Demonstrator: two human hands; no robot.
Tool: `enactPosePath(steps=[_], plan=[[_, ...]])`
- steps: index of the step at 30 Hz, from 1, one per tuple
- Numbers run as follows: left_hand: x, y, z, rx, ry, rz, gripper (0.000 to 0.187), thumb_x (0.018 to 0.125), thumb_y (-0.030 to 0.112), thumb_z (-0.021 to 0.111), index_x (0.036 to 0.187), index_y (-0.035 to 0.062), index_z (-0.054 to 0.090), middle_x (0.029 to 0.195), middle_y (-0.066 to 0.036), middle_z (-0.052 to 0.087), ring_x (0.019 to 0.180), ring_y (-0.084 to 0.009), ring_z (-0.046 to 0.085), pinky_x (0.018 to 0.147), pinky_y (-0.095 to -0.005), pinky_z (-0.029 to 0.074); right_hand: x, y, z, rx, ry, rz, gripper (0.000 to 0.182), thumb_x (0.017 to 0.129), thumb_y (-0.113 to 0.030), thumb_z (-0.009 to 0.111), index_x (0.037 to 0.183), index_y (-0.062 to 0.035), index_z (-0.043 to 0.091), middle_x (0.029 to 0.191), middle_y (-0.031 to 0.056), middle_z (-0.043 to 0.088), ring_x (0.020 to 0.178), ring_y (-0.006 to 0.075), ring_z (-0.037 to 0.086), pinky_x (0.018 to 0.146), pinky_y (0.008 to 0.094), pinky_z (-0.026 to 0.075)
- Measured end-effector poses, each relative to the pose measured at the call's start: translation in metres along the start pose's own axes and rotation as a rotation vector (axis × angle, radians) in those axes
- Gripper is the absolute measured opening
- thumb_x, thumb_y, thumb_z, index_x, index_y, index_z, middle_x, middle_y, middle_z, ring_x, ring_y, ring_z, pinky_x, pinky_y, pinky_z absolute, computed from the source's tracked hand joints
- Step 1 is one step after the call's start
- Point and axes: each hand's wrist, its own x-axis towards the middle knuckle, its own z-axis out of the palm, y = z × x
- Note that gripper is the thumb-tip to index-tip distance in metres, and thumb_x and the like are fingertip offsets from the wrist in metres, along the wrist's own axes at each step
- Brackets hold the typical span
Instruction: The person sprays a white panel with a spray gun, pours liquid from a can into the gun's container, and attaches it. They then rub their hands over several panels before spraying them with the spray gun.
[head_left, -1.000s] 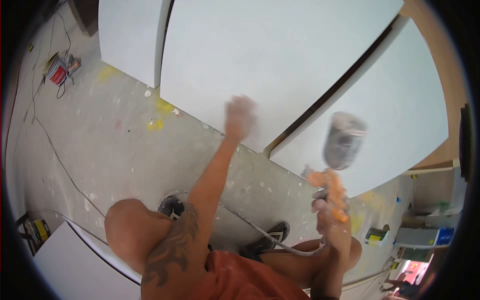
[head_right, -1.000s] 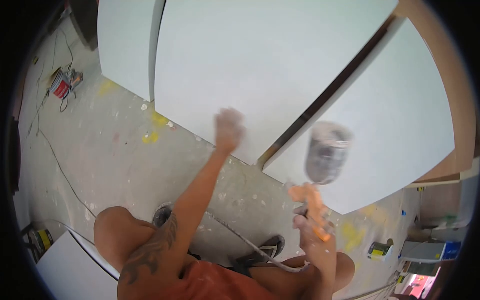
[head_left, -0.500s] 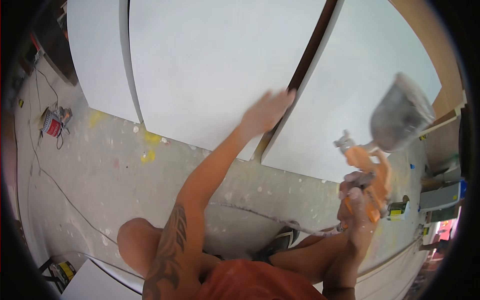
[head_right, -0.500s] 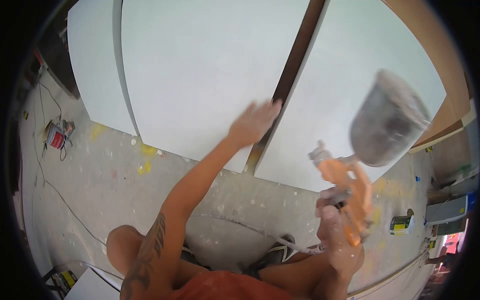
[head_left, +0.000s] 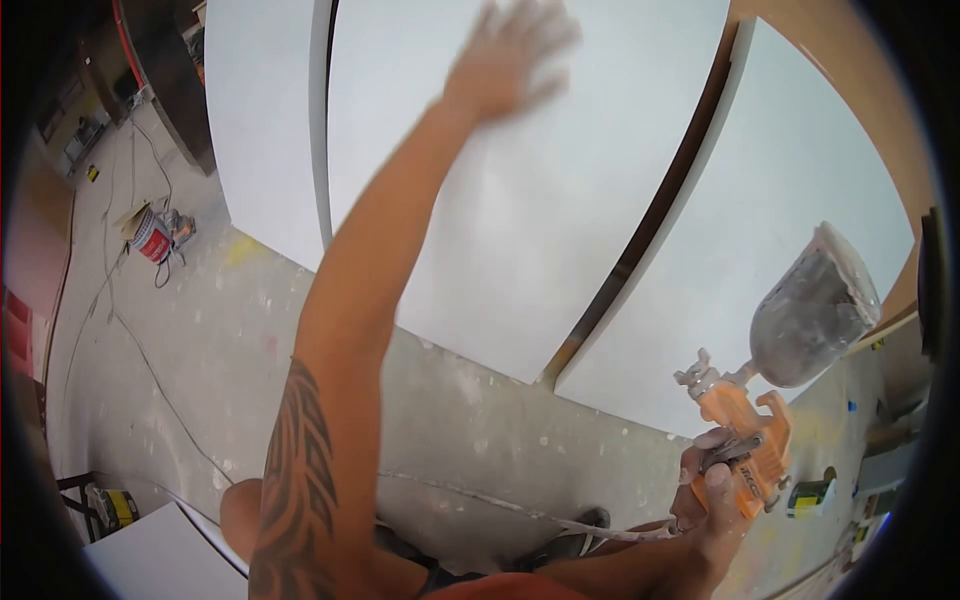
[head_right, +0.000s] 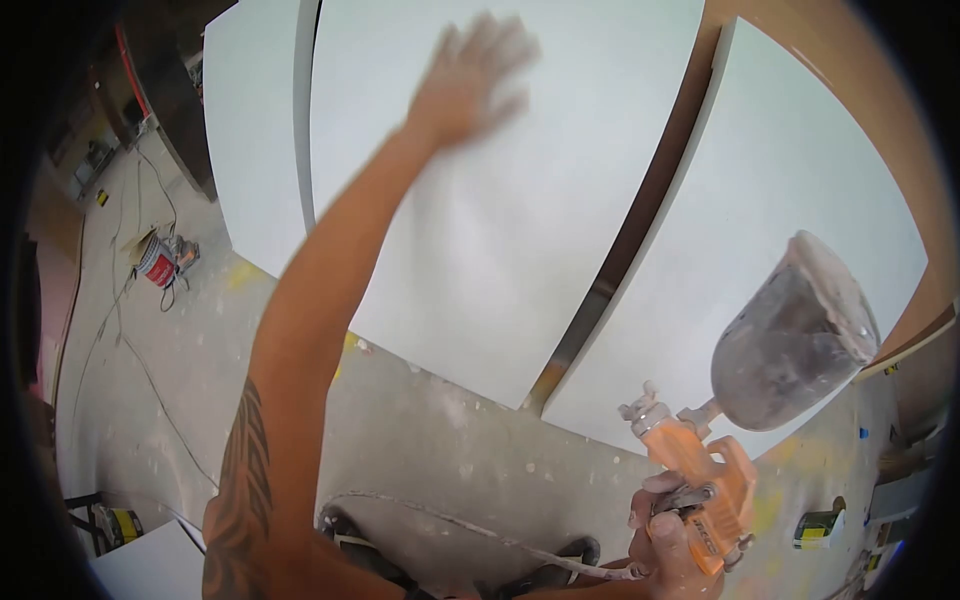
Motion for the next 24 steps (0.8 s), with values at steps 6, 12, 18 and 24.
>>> enactPosePath(steps=[6, 12, 18, 24], plan=[[0.079, -0.100, 0.001, 0.182, 0.258, -0.547, 0.060, 0.103, 0.041, 0.047, 0.155, 0.0106, 0.039, 0.162, -0.016, 0.033, 0.150, -0.0400, 0.027, 0.121, -0.0591, 0.021, 0.018, -0.025, 0.020, 0.055, 0.212, -0.048, 0.038, 0.090, -0.026, 0.069, 0.116, -0.0006, 0.056, 0.077, 0.0088, 0.058, 0.037, 0.0049, 0.031, 0.035, 0.0205, 0.024], [-0.115, -0.182, 0.011, -0.021, 0.302, -0.735, 0.049, 0.102, 0.023, 0.049, 0.145, -0.0010, 0.048, 0.160, -0.022, 0.033, 0.149, -0.0430, 0.027, 0.120, -0.0579, 0.021, 0.006, -0.059, 0.033, 0.001, 0.130, 0.177, 0.033, 0.093, -0.029, 0.069, 0.115, -0.0055, 0.059, 0.079, 0.0030, 0.058, 0.046, 0.0045, 0.036, 0.040, 0.0212, 0.027], [0.083, -0.110, 0.016, 0.019, 0.389, -0.545, 0.059, 0.103, 0.034, 0.046, 0.148, -0.0035, 0.043, 0.161, -0.023, 0.033, 0.151, -0.0433, 0.022, 0.121, -0.0637, 0.012, -0.014, -0.096, 0.072, -0.035, 0.268, -0.025, 0.034, 0.095, -0.031, 0.067, 0.113, -0.0039, 0.061, 0.077, 0.0034, 0.058, 0.044, 0.0034, 0.036, 0.040, 0.0205, 0.027], [0.149, 0.008, 0.000, -0.108, 0.038, 0.359, 0.049, 0.103, 0.040, 0.047, 0.150, 0.0250, 0.048, 0.163, -0.001, 0.035, 0.153, -0.0292, 0.022, 0.124, -0.0587, 0.016, -0.003, -0.122, 0.097, -0.099, 0.507, -0.421, 0.034, 0.097, -0.032, 0.063, 0.114, -0.0021, 0.060, 0.078, 0.0047, 0.059, 0.041, 0.0034, 0.037, 0.037, 0.0194, 0.024]])
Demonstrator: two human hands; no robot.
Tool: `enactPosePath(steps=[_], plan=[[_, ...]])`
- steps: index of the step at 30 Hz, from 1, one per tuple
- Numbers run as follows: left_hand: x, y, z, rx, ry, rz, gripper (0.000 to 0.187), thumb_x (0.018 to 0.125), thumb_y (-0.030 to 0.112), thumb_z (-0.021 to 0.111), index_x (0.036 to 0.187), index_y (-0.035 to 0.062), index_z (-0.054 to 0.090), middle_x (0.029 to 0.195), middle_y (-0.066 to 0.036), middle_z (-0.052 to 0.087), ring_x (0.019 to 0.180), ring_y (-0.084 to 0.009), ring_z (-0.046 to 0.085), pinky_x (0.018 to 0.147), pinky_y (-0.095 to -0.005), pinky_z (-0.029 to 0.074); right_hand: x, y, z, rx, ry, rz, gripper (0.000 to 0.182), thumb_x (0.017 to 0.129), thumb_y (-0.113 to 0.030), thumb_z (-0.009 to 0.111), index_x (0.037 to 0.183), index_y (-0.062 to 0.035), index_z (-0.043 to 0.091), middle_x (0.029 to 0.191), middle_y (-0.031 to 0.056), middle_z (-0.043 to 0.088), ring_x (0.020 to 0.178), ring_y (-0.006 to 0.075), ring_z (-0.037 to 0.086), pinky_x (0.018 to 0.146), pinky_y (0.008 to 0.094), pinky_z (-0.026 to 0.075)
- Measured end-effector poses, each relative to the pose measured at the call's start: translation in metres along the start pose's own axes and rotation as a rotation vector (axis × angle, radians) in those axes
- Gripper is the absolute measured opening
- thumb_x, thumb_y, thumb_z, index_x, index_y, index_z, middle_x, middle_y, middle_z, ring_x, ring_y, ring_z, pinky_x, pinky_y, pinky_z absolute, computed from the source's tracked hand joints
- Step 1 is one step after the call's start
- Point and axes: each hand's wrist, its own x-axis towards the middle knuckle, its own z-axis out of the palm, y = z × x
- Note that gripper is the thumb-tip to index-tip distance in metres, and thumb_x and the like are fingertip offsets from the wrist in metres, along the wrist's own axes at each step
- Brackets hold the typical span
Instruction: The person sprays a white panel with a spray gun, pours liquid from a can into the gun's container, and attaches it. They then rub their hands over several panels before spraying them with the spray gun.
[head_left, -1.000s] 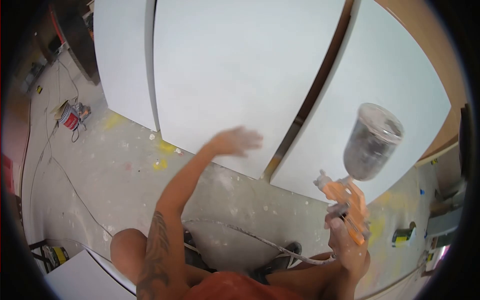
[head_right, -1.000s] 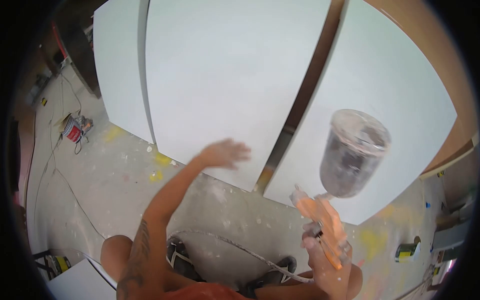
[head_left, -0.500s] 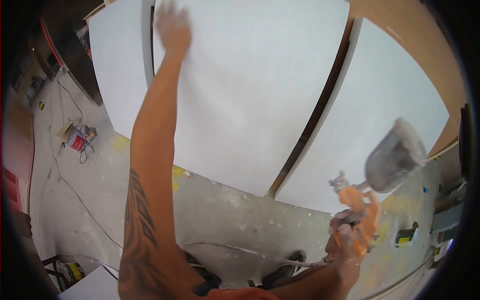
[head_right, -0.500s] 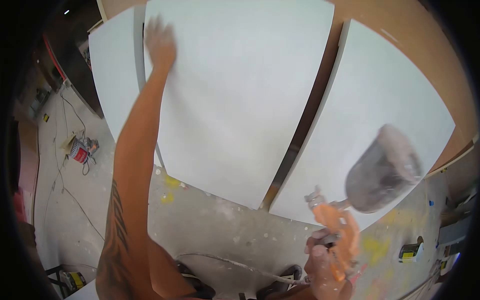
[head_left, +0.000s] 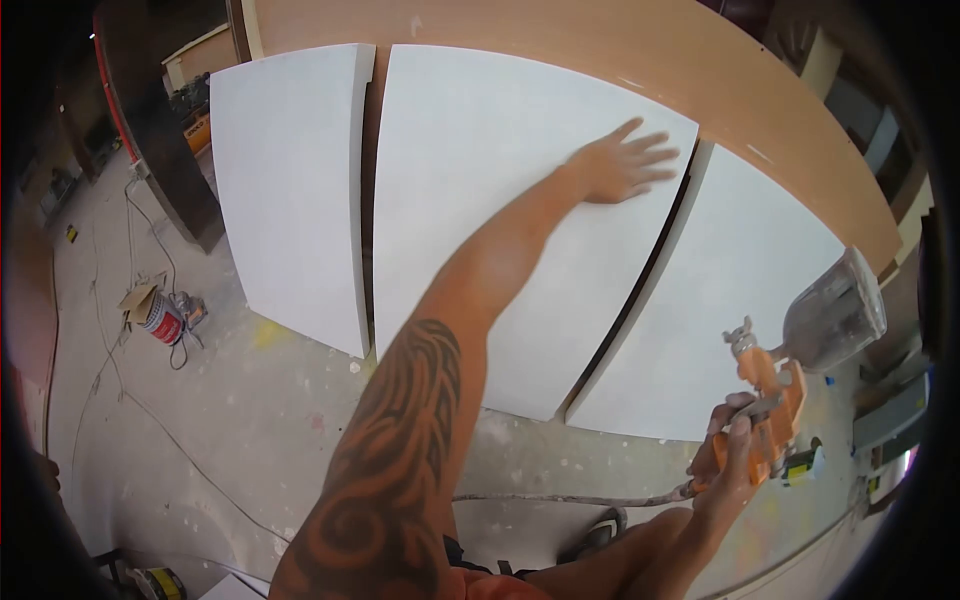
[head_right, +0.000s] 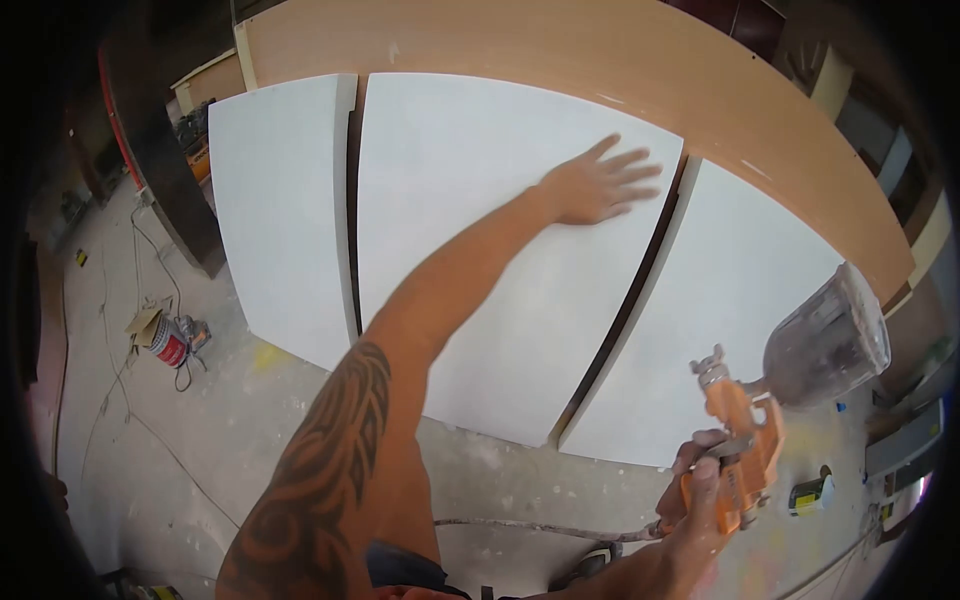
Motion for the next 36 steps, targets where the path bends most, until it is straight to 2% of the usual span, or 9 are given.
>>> enactPosePath(steps=[2, 7, 10, 12, 18, 22, 25, 29, 36], plan=[[-0.047, -0.043, -0.015, -0.281, -0.103, 0.193, 0.050, 0.103, 0.040, 0.048, 0.151, 0.0264, 0.047, 0.164, -0.001, 0.033, 0.153, -0.0292, 0.022, 0.123, -0.0579, 0.017, 0.007, -0.035, 0.014, -0.014, -0.007, 0.077, 0.033, 0.099, -0.031, 0.062, 0.114, -0.0011, 0.060, 0.078, 0.0048, 0.059, 0.040, 0.0025, 0.035, 0.036, 0.0194, 0.024], [-0.171, -0.156, -0.062, 0.121, 0.042, -0.590, 0.054, 0.104, 0.035, 0.048, 0.155, 0.0230, 0.040, 0.165, -0.006, 0.029, 0.152, -0.0365, 0.024, 0.121, -0.0613, 0.019, 0.013, -0.067, 0.025, -0.093, -0.081, 0.049, 0.033, 0.095, -0.029, 0.066, 0.113, -0.0003, 0.063, 0.074, 0.0057, 0.059, 0.040, 0.0035, 0.035, 0.037, 0.0195, 0.023], [-0.162, -0.184, -0.057, 0.167, 0.168, -0.737, 0.052, 0.106, 0.033, 0.042, 0.157, 0.0185, 0.037, 0.167, -0.009, 0.025, 0.151, -0.0385, 0.024, 0.120, -0.0631, 0.018, 0.022, -0.060, 0.030, 0.002, -0.175, 0.077, 0.033, 0.095, -0.028, 0.067, 0.113, -0.0011, 0.062, 0.074, 0.0053, 0.060, 0.040, 0.0033, 0.036, 0.037, 0.0195, 0.024], [-0.130, -0.180, -0.041, 0.219, 0.265, -1.214, 0.054, 0.106, 0.031, 0.042, 0.155, 0.0094, 0.037, 0.166, -0.015, 0.023, 0.150, -0.0418, 0.025, 0.119, -0.0657, 0.017, 0.021, -0.041, 0.035, 0.010, -0.163, 0.087, 0.033, 0.095, -0.028, 0.067, 0.113, -0.0013, 0.062, 0.074, 0.0052, 0.060, 0.040, 0.0032, 0.035, 0.037, 0.0198, 0.024], [-0.017, -0.046, -0.004, 0.161, 0.253, -0.602, 0.053, 0.101, 0.038, 0.051, 0.140, 0.0025, 0.053, 0.137, -0.020, 0.057, 0.135, -0.0407, 0.044, 0.119, -0.0581, 0.025, 0.035, -0.002, 0.026, 0.020, -0.226, 0.092, 0.033, 0.099, -0.031, 0.063, 0.115, -0.0024, 0.061, 0.078, 0.0042, 0.060, 0.039, 0.0030, 0.037, 0.035, 0.0200, 0.027], [-0.041, -0.101, -0.024, -0.026, 0.125, -0.309, 0.049, 0.097, 0.040, 0.059, 0.132, 0.0056, 0.062, 0.129, -0.018, 0.064, 0.126, -0.0357, 0.052, 0.112, -0.0499, 0.037, 0.044, -0.002, 0.024, 0.050, -0.173, 0.046, 0.031, 0.099, -0.029, 0.063, 0.114, -0.0024, 0.061, 0.079, 0.0043, 0.059, 0.040, 0.0020, 0.037, 0.035, 0.0196, 0.026], [-0.096, -0.176, -0.069, -0.028, -0.072, -0.714, 0.042, 0.100, 0.038, 0.054, 0.123, 0.0057, 0.068, 0.127, -0.017, 0.067, 0.124, -0.0367, 0.055, 0.111, -0.0464, 0.038, 0.045, -0.003, 0.017, 0.103, -0.176, 0.135, 0.032, 0.097, -0.026, 0.067, 0.114, 0.0002, 0.061, 0.078, 0.0057, 0.060, 0.044, 0.0024, 0.037, 0.037, 0.0198, 0.025], [-0.152, -0.246, -0.081, 0.117, 0.041, -0.647, 0.042, 0.104, 0.036, 0.046, 0.122, 0.0053, 0.068, 0.119, -0.017, 0.070, 0.117, -0.0348, 0.060, 0.108, -0.0446, 0.041, 0.049, -0.004, 0.013, 0.084, -0.153, 0.123, 0.033, 0.096, -0.025, 0.069, 0.115, 0.0007, 0.061, 0.078, 0.0050, 0.061, 0.044, 0.0022, 0.037, 0.038, 0.0201, 0.026], [-0.021, -0.142, -0.043, 0.028, -0.295, -0.803, 0.048, 0.104, 0.036, 0.040, 0.099, 0.0028, 0.074, 0.109, -0.020, 0.072, 0.106, -0.0385, 0.065, 0.100, -0.0555, 0.043, 0.108, -0.062, 0.012, -0.159, -0.033, 0.121, 0.034, 0.093, -0.035, 0.069, 0.105, -0.0042, 0.066, 0.074, -0.0017, 0.059, 0.044, 0.0021, 0.039, 0.039, 0.0208, 0.029]])
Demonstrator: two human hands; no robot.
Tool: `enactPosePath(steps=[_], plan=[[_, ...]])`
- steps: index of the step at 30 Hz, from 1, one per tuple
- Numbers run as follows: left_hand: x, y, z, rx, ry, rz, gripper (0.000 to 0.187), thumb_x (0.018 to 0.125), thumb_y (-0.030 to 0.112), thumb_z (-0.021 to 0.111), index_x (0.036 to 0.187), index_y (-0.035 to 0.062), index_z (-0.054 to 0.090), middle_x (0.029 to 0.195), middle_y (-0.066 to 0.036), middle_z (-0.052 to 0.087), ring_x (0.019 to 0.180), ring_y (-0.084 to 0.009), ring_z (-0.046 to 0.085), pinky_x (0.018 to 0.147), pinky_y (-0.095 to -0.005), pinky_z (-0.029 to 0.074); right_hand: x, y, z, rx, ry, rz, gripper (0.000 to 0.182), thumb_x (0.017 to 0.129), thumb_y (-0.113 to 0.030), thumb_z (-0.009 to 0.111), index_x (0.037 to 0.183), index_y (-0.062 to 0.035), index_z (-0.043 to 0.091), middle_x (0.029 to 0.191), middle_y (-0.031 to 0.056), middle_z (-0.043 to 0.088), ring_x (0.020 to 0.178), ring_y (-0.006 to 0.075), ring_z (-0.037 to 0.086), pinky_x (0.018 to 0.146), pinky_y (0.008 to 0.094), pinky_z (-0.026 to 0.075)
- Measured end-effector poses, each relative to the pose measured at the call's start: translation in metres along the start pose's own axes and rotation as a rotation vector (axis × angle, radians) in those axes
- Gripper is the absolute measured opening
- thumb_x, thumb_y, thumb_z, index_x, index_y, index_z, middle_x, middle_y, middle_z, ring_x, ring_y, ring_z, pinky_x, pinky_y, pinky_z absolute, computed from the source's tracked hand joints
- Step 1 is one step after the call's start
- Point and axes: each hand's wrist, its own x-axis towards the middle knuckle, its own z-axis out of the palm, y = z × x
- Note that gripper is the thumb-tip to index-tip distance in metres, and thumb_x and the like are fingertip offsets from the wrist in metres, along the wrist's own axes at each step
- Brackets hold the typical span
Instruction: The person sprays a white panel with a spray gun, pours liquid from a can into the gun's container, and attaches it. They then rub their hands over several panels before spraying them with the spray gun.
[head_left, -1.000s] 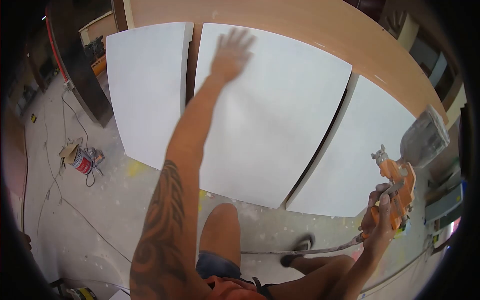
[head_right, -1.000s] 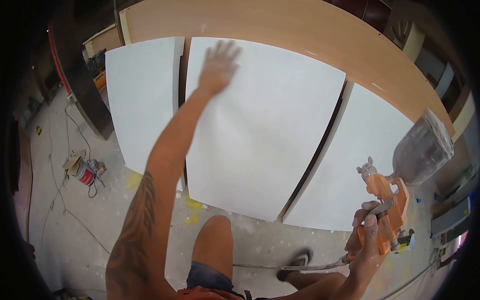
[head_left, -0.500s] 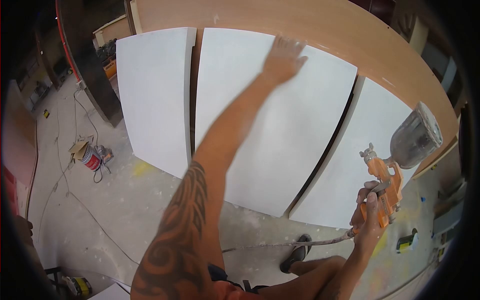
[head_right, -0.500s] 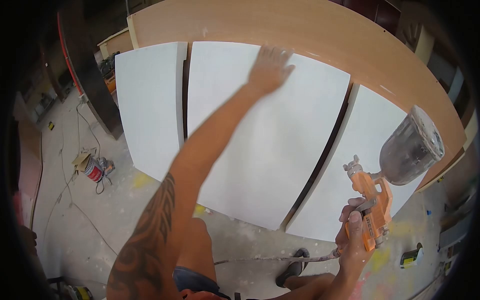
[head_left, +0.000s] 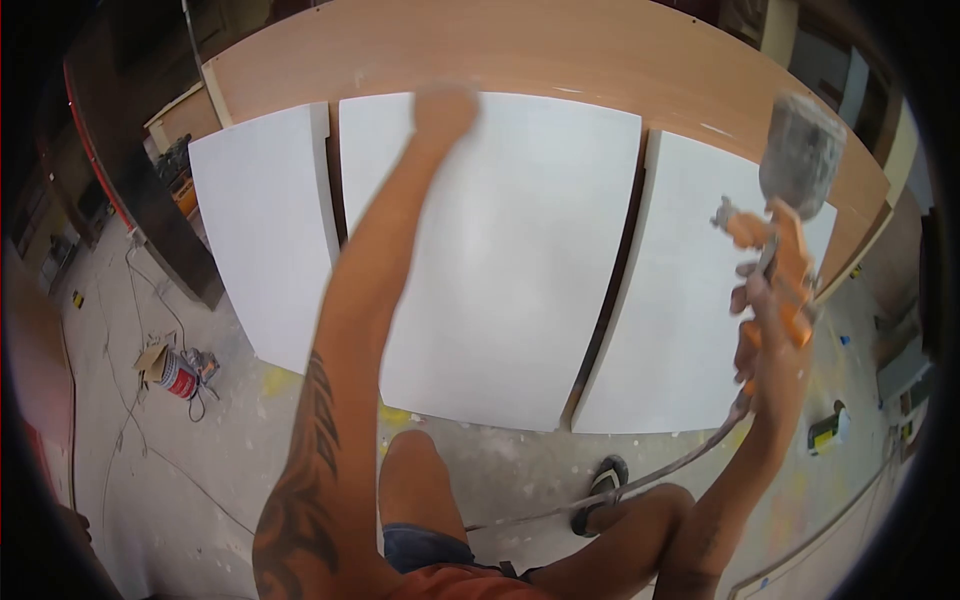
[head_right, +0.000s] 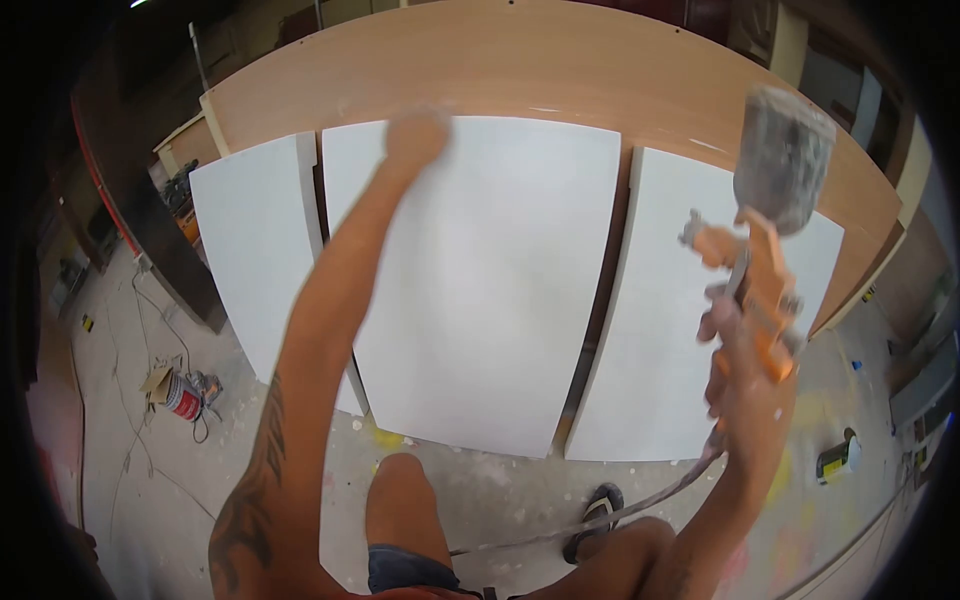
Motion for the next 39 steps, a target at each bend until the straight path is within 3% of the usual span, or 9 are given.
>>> enactPosePath(steps=[6, 12, 15, 19, 23, 28, 32, 34, 39], plan=[[-0.012, 0.207, 0.035, -0.167, 0.269, 0.305, 0.036, 0.101, 0.034, 0.048, 0.100, 0.0063, 0.072, 0.102, -0.015, 0.070, 0.102, -0.0313, 0.064, 0.094, -0.0471, 0.045, 0.031, -0.054, -0.011, -0.115, 0.105, -0.044, 0.039, 0.086, -0.042, 0.074, 0.100, -0.0062, 0.069, 0.073, -0.0013, 0.061, 0.041, 0.0023, 0.038, 0.038, 0.0216, 0.029], [0.005, 0.197, 0.043, -0.389, 0.088, 0.895, 0.029, 0.103, 0.020, 0.047, 0.119, 0.0082, 0.068, 0.121, -0.012, 0.067, 0.118, -0.0280, 0.061, 0.103, -0.0430, 0.046, 0.028, -0.027, -0.022, -0.012, 0.152, 0.013, 0.038, 0.085, -0.038, 0.077, 0.103, -0.0055, 0.069, 0.075, -0.0005, 0.062, 0.040, 0.0019, 0.037, 0.036, 0.0213, 0.028], [-0.002, 0.114, 0.039, -0.425, 0.093, 0.606, 0.040, 0.102, 0.038, 0.052, 0.132, 0.0153, 0.065, 0.134, -0.014, 0.064, 0.122, -0.0351, 0.059, 0.106, -0.0456, 0.044, 0.022, -0.019, -0.024, 0.016, 0.169, 0.017, 0.038, 0.086, -0.038, 0.077, 0.102, -0.0050, 0.069, 0.074, -0.0004, 0.063, 0.040, 0.0016, 0.037, 0.036, 0.0214, 0.028], [-0.021, -0.048, 0.025, -0.205, 0.321, 0.314, 0.035, 0.100, 0.034, 0.056, 0.105, 0.0033, 0.072, 0.113, -0.018, 0.071, 0.107, -0.0376, 0.063, 0.097, -0.0490, 0.047, 0.016, -0.013, -0.033, -0.003, 0.164, 0.054, 0.038, 0.086, -0.037, 0.076, 0.104, -0.0042, 0.070, 0.074, -0.0002, 0.062, 0.040, 0.0016, 0.037, 0.036, 0.0202, 0.028], [-0.017, -0.149, -0.007, 0.101, 0.259, 0.010, 0.041, 0.104, 0.032, 0.043, 0.125, 0.0074, 0.068, 0.135, -0.022, 0.061, 0.129, -0.0443, 0.052, 0.113, -0.0523, 0.035, 0.008, -0.019, -0.041, 0.030, 0.101, 0.027, 0.038, 0.088, -0.036, 0.075, 0.107, -0.0033, 0.071, 0.073, -0.0001, 0.061, 0.041, 0.0017, 0.037, 0.037, 0.0193, 0.027], [0.001, -0.069, 0.036, 0.215, -0.026, 0.021, 0.038, 0.103, 0.028, 0.042, 0.128, 0.0126, 0.066, 0.129, -0.020, 0.065, 0.123, -0.0390, 0.057, 0.110, -0.0551, 0.036, -0.001, -0.032, -0.028, 0.015, 0.116, -0.056, 0.038, 0.089, -0.037, 0.072, 0.106, -0.0030, 0.072, 0.071, 0.0010, 0.060, 0.040, 0.0021, 0.038, 0.035, 0.0191, 0.026], [-0.023, 0.096, 0.045, -0.103, 0.401, 0.311, 0.060, 0.102, 0.052, 0.047, 0.133, 0.0026, 0.059, 0.139, -0.019, 0.059, 0.132, -0.0356, 0.050, 0.114, -0.0534, 0.031, -0.005, -0.033, -0.009, 0.033, 0.133, -0.152, 0.041, 0.087, -0.039, 0.074, 0.105, -0.0030, 0.072, 0.068, 0.0020, 0.061, 0.035, 0.0024, 0.035, 0.033, 0.0185, 0.024], [-0.021, 0.126, 0.018, -0.150, 0.077, 0.522, 0.063, 0.101, 0.056, 0.045, 0.136, 0.0059, 0.059, 0.140, -0.018, 0.059, 0.129, -0.0360, 0.053, 0.111, -0.0488, 0.037, -0.007, -0.029, -0.002, 0.035, 0.053, -0.196, 0.042, 0.093, -0.041, 0.067, 0.108, -0.0017, 0.067, 0.070, 0.0003, 0.057, 0.036, 0.0002, 0.030, 0.033, 0.0176, 0.021], [0.001, 0.003, 0.028, -0.178, 0.159, 0.318, 0.051, 0.100, 0.052, 0.046, 0.115, 0.0110, 0.073, 0.121, -0.015, 0.070, 0.112, -0.0343, 0.064, 0.096, -0.0452, 0.049, -0.009, -0.016, 0.005, 0.112, -0.117, -0.192, 0.044, 0.092, -0.042, 0.067, 0.108, -0.0004, 0.067, 0.070, 0.0014, 0.058, 0.036, 0.0002, 0.030, 0.033, 0.0177, 0.022]])
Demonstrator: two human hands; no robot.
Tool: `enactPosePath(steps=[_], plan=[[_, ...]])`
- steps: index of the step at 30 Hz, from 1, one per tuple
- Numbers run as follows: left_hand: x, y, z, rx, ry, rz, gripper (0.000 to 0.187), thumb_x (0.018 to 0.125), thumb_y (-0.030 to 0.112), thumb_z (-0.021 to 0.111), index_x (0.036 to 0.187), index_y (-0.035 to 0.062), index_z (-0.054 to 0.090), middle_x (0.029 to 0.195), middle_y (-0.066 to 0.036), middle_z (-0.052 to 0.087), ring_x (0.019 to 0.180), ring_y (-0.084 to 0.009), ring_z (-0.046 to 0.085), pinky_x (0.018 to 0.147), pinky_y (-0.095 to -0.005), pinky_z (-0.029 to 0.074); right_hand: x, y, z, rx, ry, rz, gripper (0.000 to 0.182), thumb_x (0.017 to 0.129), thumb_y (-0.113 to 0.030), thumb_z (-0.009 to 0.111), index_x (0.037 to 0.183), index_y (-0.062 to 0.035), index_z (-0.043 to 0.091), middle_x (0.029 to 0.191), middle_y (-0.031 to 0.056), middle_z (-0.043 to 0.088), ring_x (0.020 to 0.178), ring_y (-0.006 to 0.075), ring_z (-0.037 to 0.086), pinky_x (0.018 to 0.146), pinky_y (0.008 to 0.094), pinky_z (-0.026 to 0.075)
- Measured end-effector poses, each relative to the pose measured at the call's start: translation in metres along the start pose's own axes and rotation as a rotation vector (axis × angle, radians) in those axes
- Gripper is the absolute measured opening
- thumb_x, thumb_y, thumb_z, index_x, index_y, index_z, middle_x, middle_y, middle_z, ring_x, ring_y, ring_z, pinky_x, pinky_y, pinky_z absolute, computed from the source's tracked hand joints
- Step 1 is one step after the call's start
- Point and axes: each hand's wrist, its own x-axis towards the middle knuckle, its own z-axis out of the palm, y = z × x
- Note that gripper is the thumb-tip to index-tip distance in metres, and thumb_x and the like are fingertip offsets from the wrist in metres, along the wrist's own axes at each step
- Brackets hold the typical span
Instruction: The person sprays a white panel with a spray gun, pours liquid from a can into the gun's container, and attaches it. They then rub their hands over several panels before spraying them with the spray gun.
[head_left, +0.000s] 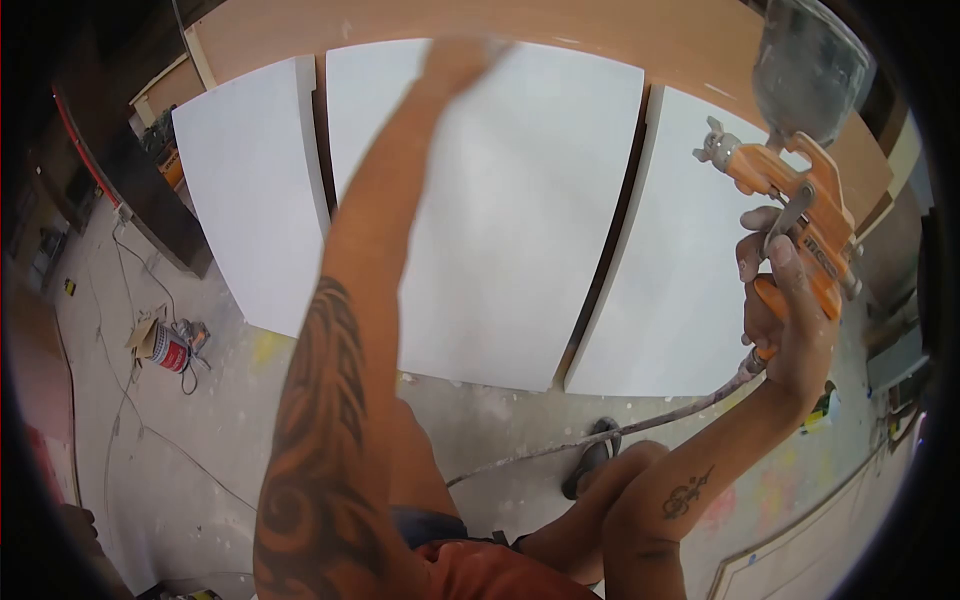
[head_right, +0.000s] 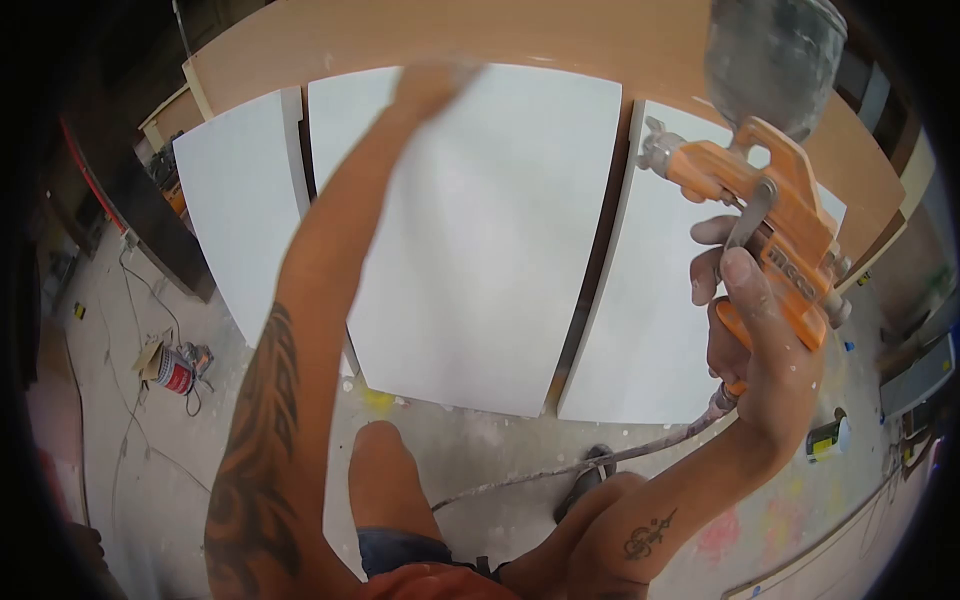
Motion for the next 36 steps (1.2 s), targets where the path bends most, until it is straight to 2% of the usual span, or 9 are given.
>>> enactPosePath(steps=[6, 11, 17, 20, 21, 25, 29, 32, 36], plan=[[-0.117, -0.102, -0.035, 0.318, 0.440, -0.295, 0.050, 0.105, 0.033, 0.046, 0.147, 0.0068, 0.048, 0.155, -0.018, 0.043, 0.144, -0.0400, 0.036, 0.116, -0.0548, 0.031, -0.002, 0.006, 0.000, 0.035, -0.058, 0.037, 0.042, 0.090, -0.035, 0.069, 0.109, 0.0016, 0.067, 0.071, 0.0046, 0.060, 0.036, 0.0011, 0.033, 0.034, 0.0181, 0.024], [-0.228, -0.004, -0.003, 0.151, 0.349, -0.638, 0.057, 0.106, 0.032, 0.044, 0.156, 0.0072, 0.035, 0.165, -0.017, 0.028, 0.153, -0.0409, 0.019, 0.122, -0.0601, 0.015, -0.005, 0.010, -0.001, 0.099, -0.152, 0.099, 0.043, 0.088, -0.032, 0.071, 0.111, 0.0034, 0.065, 0.071, 0.0076, 0.061, 0.037, 0.0013, 0.034, 0.034, 0.0181, 0.025], [-0.437, 0.086, 0.061, 0.075, 0.368, -1.710, 0.063, 0.106, 0.039, 0.041, 0.160, 0.0111, 0.025, 0.168, -0.016, 0.018, 0.154, -0.0399, 0.018, 0.117, -0.0684, 0.020, -0.019, 0.035, 0.020, 0.114, -0.472, 0.246, 0.041, 0.087, -0.030, 0.073, 0.110, 0.0031, 0.064, 0.072, 0.0049, 0.062, 0.040, 0.0022, 0.036, 0.036, 0.0190, 0.022], [-0.559, 0.043, 0.175, 0.196, -0.172, -2.274, 0.063, 0.106, 0.044, 0.039, 0.161, 0.0145, 0.026, 0.167, -0.022, 0.014, 0.153, -0.0461, 0.017, 0.114, -0.0699, 0.024, -0.028, 0.044, 0.036, -0.088, -0.615, 0.387, 0.038, 0.086, -0.030, 0.073, 0.112, -0.0025, 0.066, 0.072, -0.0009, 0.060, 0.046, 0.0028, 0.036, 0.043, 0.0215, 0.028], [-0.529, 0.017, 0.192, 0.308, 0.113, -2.318, 0.061, 0.106, 0.043, 0.038, 0.160, 0.0159, 0.027, 0.167, -0.025, 0.012, 0.151, -0.0494, 0.016, 0.113, -0.0709, 0.025, -0.026, 0.044, 0.036, -0.087, -0.628, 0.385, 0.038, 0.086, -0.030, 0.073, 0.112, -0.0025, 0.066, 0.072, -0.0009, 0.060, 0.046, 0.0028, 0.036, 0.043, 0.0215, 0.028], [-0.277, 0.015, 0.070, 0.410, 0.152, -1.262, 0.041, 0.100, 0.025, 0.050, 0.139, 0.0115, 0.054, 0.168, -0.020, 0.015, 0.154, -0.0491, 0.004, 0.111, -0.0778, 0.015, -0.036, 0.049, 0.034, 0.086, -0.589, 0.321, 0.043, 0.085, -0.024, 0.074, 0.120, -0.0007, 0.061, 0.092, 0.0080, 0.065, 0.062, 0.0079, 0.053, 0.045, 0.0210, 0.034], [-0.139, 0.010, -0.010, 0.102, 0.255, -0.278, 0.055, 0.103, 0.030, 0.048, 0.156, 0.0173, 0.040, 0.165, -0.015, 0.027, 0.153, -0.0399, 0.018, 0.120, -0.0636, 0.012, -0.025, 0.058, -0.001, 0.230, -0.439, 0.229, 0.047, 0.087, -0.026, 0.073, 0.122, 0.0020, 0.059, 0.101, 0.0128, 0.064, 0.068, 0.0102, 0.057, 0.042, 0.0179, 0.032], [-0.169, 0.020, -0.019, -0.007, 0.126, -0.066, 0.054, 0.102, 0.029, 0.051, 0.154, 0.0189, 0.043, 0.164, -0.014, 0.031, 0.151, -0.0411, 0.024, 0.120, -0.0628, 0.015, -0.029, 0.050, -0.026, 0.175, -0.374, 0.315, 0.045, 0.088, -0.027, 0.074, 0.120, 0.0025, 0.061, 0.097, 0.0129, 0.065, 0.067, 0.0096, 0.058, 0.040, 0.0164, 0.031], [-0.383, 0.089, 0.049, 0.011, 0.325, -0.639, 0.055, 0.102, 0.026, 0.049, 0.154, 0.0108, 0.042, 0.164, -0.018, 0.029, 0.152, -0.0429, 0.022, 0.119, -0.0627, 0.016, -0.056, 0.082, -0.001, -0.012, -0.357, 0.216, 0.041, 0.093, -0.026, 0.069, 0.124, -0.0015, 0.060, 0.081, 0.0043, 0.061, 0.048, 0.0021, 0.039, 0.043, 0.0184, 0.029]])
